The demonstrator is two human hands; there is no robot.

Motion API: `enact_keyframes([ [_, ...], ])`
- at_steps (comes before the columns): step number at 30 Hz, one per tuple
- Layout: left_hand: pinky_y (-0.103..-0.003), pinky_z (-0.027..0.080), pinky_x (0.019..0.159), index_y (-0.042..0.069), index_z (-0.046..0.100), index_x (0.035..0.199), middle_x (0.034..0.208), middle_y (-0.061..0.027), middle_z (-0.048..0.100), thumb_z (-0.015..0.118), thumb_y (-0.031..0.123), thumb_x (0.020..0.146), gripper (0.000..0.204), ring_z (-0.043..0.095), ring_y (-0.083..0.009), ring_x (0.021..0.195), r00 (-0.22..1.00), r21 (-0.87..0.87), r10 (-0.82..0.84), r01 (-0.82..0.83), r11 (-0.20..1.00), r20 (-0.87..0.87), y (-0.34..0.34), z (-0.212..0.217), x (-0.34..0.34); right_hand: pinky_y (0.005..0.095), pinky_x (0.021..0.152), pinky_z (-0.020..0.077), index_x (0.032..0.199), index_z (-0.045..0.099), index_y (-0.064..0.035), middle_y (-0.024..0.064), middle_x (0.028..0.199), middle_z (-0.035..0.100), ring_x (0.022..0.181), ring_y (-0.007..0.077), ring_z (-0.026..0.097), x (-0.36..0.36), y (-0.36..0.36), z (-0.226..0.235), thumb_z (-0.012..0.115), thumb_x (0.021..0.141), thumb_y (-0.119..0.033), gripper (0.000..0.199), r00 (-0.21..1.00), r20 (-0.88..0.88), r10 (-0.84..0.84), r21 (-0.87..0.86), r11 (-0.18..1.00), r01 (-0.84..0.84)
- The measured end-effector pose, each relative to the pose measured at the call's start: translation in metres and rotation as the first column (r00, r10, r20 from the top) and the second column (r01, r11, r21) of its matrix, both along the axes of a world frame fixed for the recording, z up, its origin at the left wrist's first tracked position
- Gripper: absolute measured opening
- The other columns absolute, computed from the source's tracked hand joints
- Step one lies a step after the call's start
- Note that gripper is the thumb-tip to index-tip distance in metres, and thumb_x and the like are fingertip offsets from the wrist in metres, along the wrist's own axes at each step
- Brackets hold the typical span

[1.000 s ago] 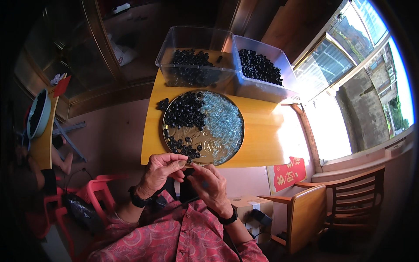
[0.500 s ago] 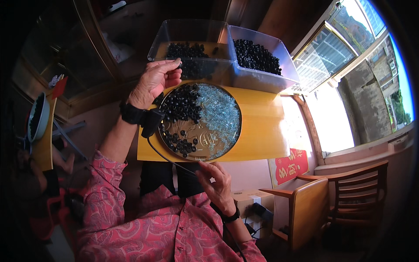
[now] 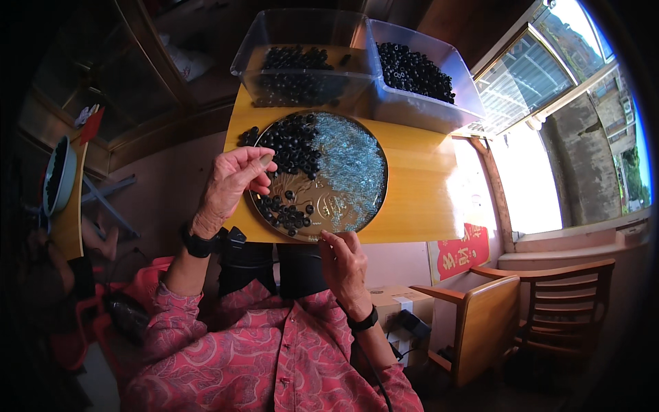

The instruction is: Sorting small black beads and decorative items onto a circular tray.

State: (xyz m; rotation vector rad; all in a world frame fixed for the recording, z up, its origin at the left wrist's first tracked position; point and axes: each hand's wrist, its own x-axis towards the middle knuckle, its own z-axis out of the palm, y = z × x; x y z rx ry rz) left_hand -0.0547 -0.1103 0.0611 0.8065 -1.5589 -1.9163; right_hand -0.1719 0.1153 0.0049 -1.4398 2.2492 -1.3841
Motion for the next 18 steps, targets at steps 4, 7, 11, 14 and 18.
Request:
enact_keyframes([
  [4,-0.019,0.052,0.057,-0.002,0.066,0.108,0.084,-0.0052,0.067,0.065,0.018,0.093,0.025,0.06,-0.0049,0.064,0.991,-0.054,0.057,-0.05,0.997,0.121,0.052,-0.021,0.026,0.037,0.057,0.0498,0.1,0.067,-0.0072,0.0096,0.086,0.059,0.068,0.0284,0.062,-0.006,-0.013,-0.011,0.068,0.084,-0.007,0.016,0.982,-0.186,-0.026,0.039,0.999,0.034],
  [7,-0.018,0.049,0.054,-0.001,0.067,0.106,0.074,0.0007,0.063,0.065,0.014,0.092,0.02,0.057,-0.0032,0.061,0.971,-0.148,0.176,-0.152,0.977,0.164,0.063,-0.043,0.038,0.0389,0.058,0.0491,0.1,0.068,-0.0096,0.0093,0.087,0.058,0.071,0.0291,0.062,-0.005,-0.022,-0.017,0.068,0.085,-0.012,0.015,0.963,-0.265,-0.042,0.122,0.99,0.077],
  [11,-0.024,0.048,0.055,-0.002,0.068,0.095,0.075,-0.0039,0.063,0.067,0.006,0.087,0.011,0.058,-0.0095,0.062,0.935,-0.414,0.32,-0.235,0.879,0.151,0.05,-0.06,0.04,0.0404,0.058,0.048,0.096,0.068,-0.012,0.0091,0.088,0.057,0.072,0.0295,0.061,-0.005,-0.026,-0.013,0.067,0.085,-0.014,0.011,0.947,-0.322,0.007,0.229,0.971,0.07],
  [14,-0.026,0.048,0.057,-0.001,0.069,0.092,0.077,-0.0058,0.063,0.07,0.004,0.084,0.01,0.059,-0.0113,0.063,0.913,-0.611,0.384,-0.228,0.758,0.136,0.044,-0.057,0.034,0.0404,0.058,0.0478,0.093,0.066,-0.0129,0.0092,0.087,0.057,0.073,0.0299,0.061,-0.006,-0.027,-0.013,0.066,0.085,-0.012,0.009,0.94,-0.341,0.022,0.241,0.968,0.065],
  [18,-0.029,0.049,0.058,0.001,0.069,0.09,0.079,-0.0087,0.063,0.07,0.002,0.081,0.009,0.062,-0.0186,0.065,0.911,-0.728,0.391,-0.181,0.662,0.13,0.043,-0.06,0.016,0.0403,0.059,0.0484,0.094,0.063,-0.0126,0.0093,0.088,0.058,0.075,0.0303,0.062,-0.007,-0.027,-0.013,0.064,0.084,-0.006,0.011,0.935,-0.352,0.03,0.23,0.972,0.055],
])
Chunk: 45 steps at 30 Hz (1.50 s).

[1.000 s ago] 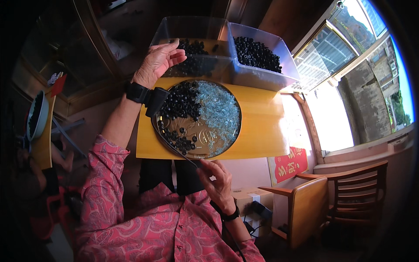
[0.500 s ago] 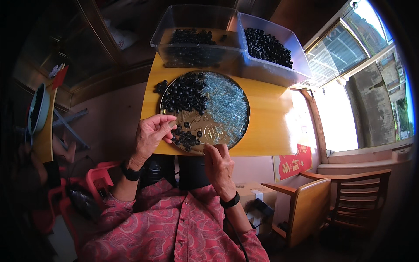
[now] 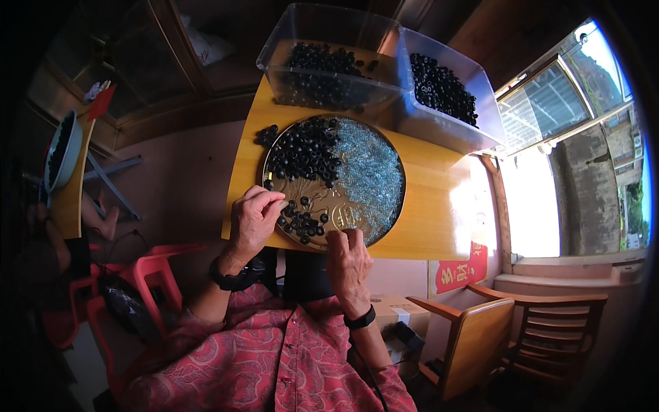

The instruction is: Sorting small black beads and decorative items onto a circular tray.

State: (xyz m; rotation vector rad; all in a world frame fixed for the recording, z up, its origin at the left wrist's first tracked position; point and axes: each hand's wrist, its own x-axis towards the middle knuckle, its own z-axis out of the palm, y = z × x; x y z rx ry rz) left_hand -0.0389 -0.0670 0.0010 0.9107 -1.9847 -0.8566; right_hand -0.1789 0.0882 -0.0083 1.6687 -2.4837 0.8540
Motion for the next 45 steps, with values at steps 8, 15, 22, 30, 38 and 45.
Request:
enact_keyframes([
  [8,-0.04,0.049,0.075,0.001,0.065,0.095,0.088,-0.0134,0.055,0.066,0.007,0.083,0.014,0.057,-0.0312,0.085,0.933,-0.218,-0.074,0.159,0.963,0.353,0.008,-0.009,-0.037,0.0403,0.065,0.0517,0.095,0.062,-0.0071,0.0116,0.088,0.062,0.078,0.0307,0.064,0.004,0.001,0.006,0.061,0.081,0.003,0.017,0.986,0.164,0.033,-0.165,0.986,-0.006],
  [15,-0.041,0.046,0.08,0.001,0.059,0.08,0.089,-0.0154,0.053,0.057,0.003,0.078,0.003,0.054,-0.032,0.09,0.888,-0.218,-0.121,0.237,0.947,0.443,0.016,-0.006,-0.036,0.0371,0.061,0.0514,0.089,0.063,-0.0039,0.0125,0.083,0.063,0.073,0.0295,0.065,0.004,0.004,0.007,0.063,0.083,0.001,0.008,0.955,0.295,0.022,-0.19,0.981,0.036],
  [22,-0.023,0.057,0.065,0.0,0.064,0.112,0.089,-0.0042,0.065,0.056,0.019,0.098,0.025,0.066,-0.0099,0.075,0.863,0.664,-0.243,0.499,0.557,-0.443,0.005,0.0,-0.02,0.0269,0.057,0.0473,0.095,0.065,-0.0032,0.0071,0.078,0.062,0.062,0.0147,0.062,0.007,0.008,0.015,0.069,0.081,0.003,0.016,0.841,0.54,0.018,-0.209,0.971,0.114],
  [30,-0.029,0.059,0.073,-0.001,0.062,0.114,0.099,-0.0108,0.067,0.057,0.014,0.097,0.023,0.069,-0.0155,0.081,0.66,0.664,0.071,0.741,0.102,-0.748,0.02,0.011,0.004,0.0208,0.064,0.0472,0.099,0.067,-0.0022,0.0017,0.083,0.067,0.07,0.0057,0.061,0.018,0.009,0.033,0.072,0.08,0.004,0.02,0.577,0.815,0.055,-0.243,0.936,0.254],
  [38,-0.031,0.058,0.081,0.002,0.062,0.116,0.104,-0.0104,0.068,0.061,0.008,0.093,0.024,0.069,-0.0176,0.088,0.622,0.63,0.099,0.769,0.107,-0.777,0.033,0.008,0.012,0.0206,0.066,0.0484,0.102,0.067,-0.0009,0.003,0.088,0.069,0.073,0.0064,0.063,0.027,0.009,0.043,0.072,0.08,0.006,0.024,0.574,0.809,0.124,-0.305,0.924,0.23],
  [45,-0.031,0.057,0.084,0.003,0.062,0.118,0.109,-0.0132,0.066,0.057,0.008,0.095,0.023,0.067,-0.018,0.092,0.643,0.646,0.078,0.748,0.153,-0.762,0.04,0.011,0.015,0.0216,0.068,0.0493,0.103,0.067,-0.0004,0.0046,0.089,0.069,0.075,0.0078,0.064,0.031,0.009,0.046,0.072,0.08,0.005,0.024,0.576,0.805,0.142,-0.312,0.927,0.208],
])
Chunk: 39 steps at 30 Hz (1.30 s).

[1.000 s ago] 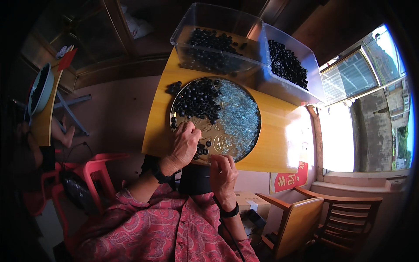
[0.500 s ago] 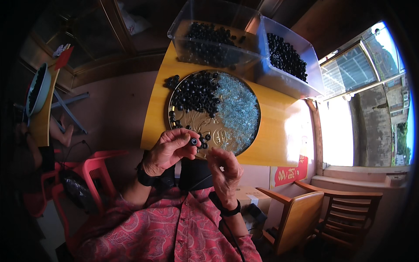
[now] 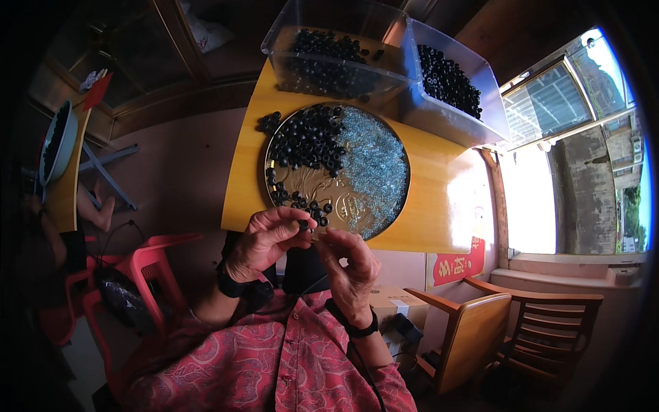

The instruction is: Sorting small black beads and decorative items onto a circular tray.

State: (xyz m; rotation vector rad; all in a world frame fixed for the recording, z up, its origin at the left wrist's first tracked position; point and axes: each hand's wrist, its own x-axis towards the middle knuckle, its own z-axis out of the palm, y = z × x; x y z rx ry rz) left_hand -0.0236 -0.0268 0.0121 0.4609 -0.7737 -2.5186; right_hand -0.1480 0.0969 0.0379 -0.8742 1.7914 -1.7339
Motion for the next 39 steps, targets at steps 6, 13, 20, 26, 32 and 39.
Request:
enact_keyframes([
  [6,-0.03,0.055,0.088,0.004,0.064,0.116,0.111,-0.0102,0.066,0.057,0.006,0.095,0.022,0.066,-0.0164,0.095,1.0,-0.012,0.02,-0.021,1.0,-0.015,0.004,0.0,0.0,0.0223,0.07,0.0502,0.103,0.066,-0.0002,0.0055,0.09,0.07,0.077,0.0091,0.065,0.002,-0.002,0.005,0.072,0.081,0.005,0.024,0.999,-0.037,0.009,0.024,1.0,-0.008],
  [13,-0.024,0.053,0.083,0.002,0.064,0.117,0.101,-0.0043,0.068,0.06,0.008,0.094,0.023,0.065,-0.0103,0.088,0.997,-0.087,-0.013,0.019,0.996,0.073,0.007,0.0,0.001,0.0228,0.073,0.051,0.108,0.063,0.0006,0.0066,0.095,0.07,0.084,0.0101,0.065,0.002,-0.002,-0.001,0.068,0.082,0.01,0.028,0.991,-0.119,0.064,0.051,0.997,-0.058],
  [20,-0.025,0.053,0.08,-0.001,0.064,0.113,0.097,-0.0061,0.067,0.061,0.005,0.093,0.021,0.064,-0.012,0.083,0.985,-0.199,-0.02,0.054,0.978,0.173,0.006,-0.002,0.005,0.0247,0.072,0.0524,0.108,0.064,-0.0006,0.0069,0.09,0.072,0.08,0.0108,0.067,-0.001,-0.005,0.008,0.069,0.08,0.006,0.029,0.956,-0.261,0.134,0.14,0.985,-0.1],
  [26,-0.023,0.051,0.075,-0.001,0.067,0.109,0.091,-0.0039,0.065,0.061,0.006,0.093,0.019,0.063,-0.0109,0.079,0.975,-0.334,-0.064,0.135,0.933,0.214,0.004,-0.004,0.007,0.0268,0.069,0.0543,0.112,0.06,0.0007,0.0094,0.088,0.072,0.08,0.0159,0.071,-0.016,-0.005,0.007,0.07,0.08,0.003,0.034,0.931,-0.19,0.31,0.209,0.94,-0.27],
  [32,-0.023,0.053,0.072,0.001,0.067,0.111,0.089,-0.0035,0.067,0.063,0.012,0.093,0.021,0.063,-0.0095,0.077,0.952,-0.31,-0.198,0.267,0.912,0.235,-0.001,-0.015,0.014,0.0256,0.071,0.0531,0.115,0.057,0.0031,0.0074,0.086,0.069,0.078,0.0128,0.067,-0.022,-0.006,0.0,0.071,0.081,0.003,0.037,0.914,0.163,0.372,0.209,0.892,-0.401],
  [39,-0.027,0.055,0.07,0.001,0.065,0.111,0.091,-0.0067,0.068,0.063,0.016,0.093,0.024,0.065,-0.0129,0.074,0.99,0.109,-0.141,0.138,0.984,0.026,0.007,-0.023,0.016,0.0229,0.068,0.0512,0.116,0.057,0.0039,0.0039,0.088,0.065,0.076,0.0106,0.062,-0.015,-0.012,0.006,0.071,0.085,-0.002,0.033,0.847,0.446,0.29,0.128,0.916,-0.381],
])
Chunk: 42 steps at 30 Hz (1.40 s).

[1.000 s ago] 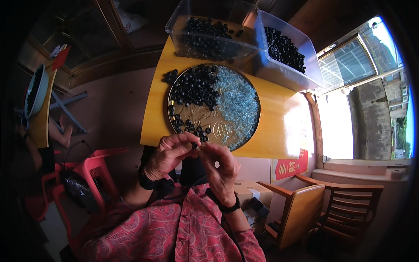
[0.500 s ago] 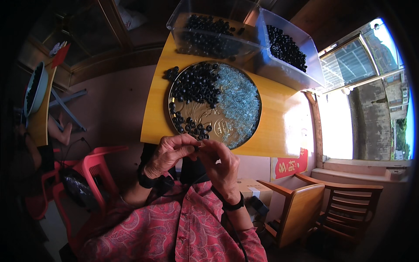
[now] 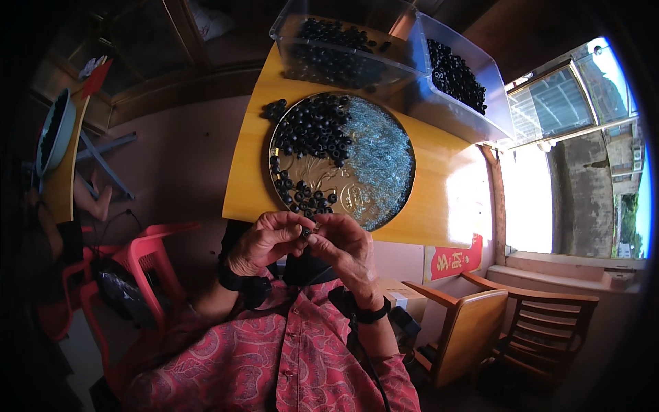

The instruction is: Sorting small black beads and decorative items onto a circular tray.

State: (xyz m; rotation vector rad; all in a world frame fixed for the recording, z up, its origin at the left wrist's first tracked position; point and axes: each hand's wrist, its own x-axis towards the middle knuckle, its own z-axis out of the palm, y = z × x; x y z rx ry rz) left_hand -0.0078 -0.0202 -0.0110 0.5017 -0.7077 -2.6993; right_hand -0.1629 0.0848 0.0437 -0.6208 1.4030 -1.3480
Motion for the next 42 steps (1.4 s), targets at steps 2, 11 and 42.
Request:
enact_keyframes([
  [2,-0.027,0.055,0.072,0.001,0.065,0.111,0.092,-0.0066,0.068,0.063,0.016,0.093,0.024,0.065,-0.0128,0.075,0.999,-0.002,-0.008,0.008,1.0,0.033,-0.001,0.001,0.001,0.0231,0.069,0.0515,0.116,0.057,0.0036,0.0043,0.089,0.065,0.078,0.0105,0.062,0.0,-0.001,0.001,0.069,0.086,-0.001,0.032,1.0,-0.02,0.013,0.009,1.0,-0.013],
  [11,-0.027,0.053,0.073,0.001,0.065,0.112,0.092,-0.0055,0.068,0.062,0.013,0.093,0.023,0.064,-0.0124,0.076,0.995,-0.1,0.018,-0.008,0.995,0.097,-0.001,0.009,0.008,0.0239,0.072,0.0507,0.113,0.059,0.0034,0.0061,0.092,0.067,0.081,0.0101,0.062,0.008,-0.01,0.005,0.067,0.088,-0.003,0.028,0.985,-0.158,0.072,0.1,0.993,-0.057],
  [42,-0.028,0.054,0.074,0.0,0.065,0.111,0.092,-0.0061,0.065,0.063,0.012,0.093,0.022,0.063,-0.0121,0.077,0.99,-0.053,0.144,-0.143,0.988,0.014,-0.009,0.002,0.032,0.0439,0.069,0.0492,0.095,0.063,-0.0006,0.0167,0.084,0.058,0.08,0.0359,0.058,-0.025,-0.106,-0.031,0.059,0.077,0.0,0.019,0.183,-0.982,0.037,0.001,0.982,-0.188],
])
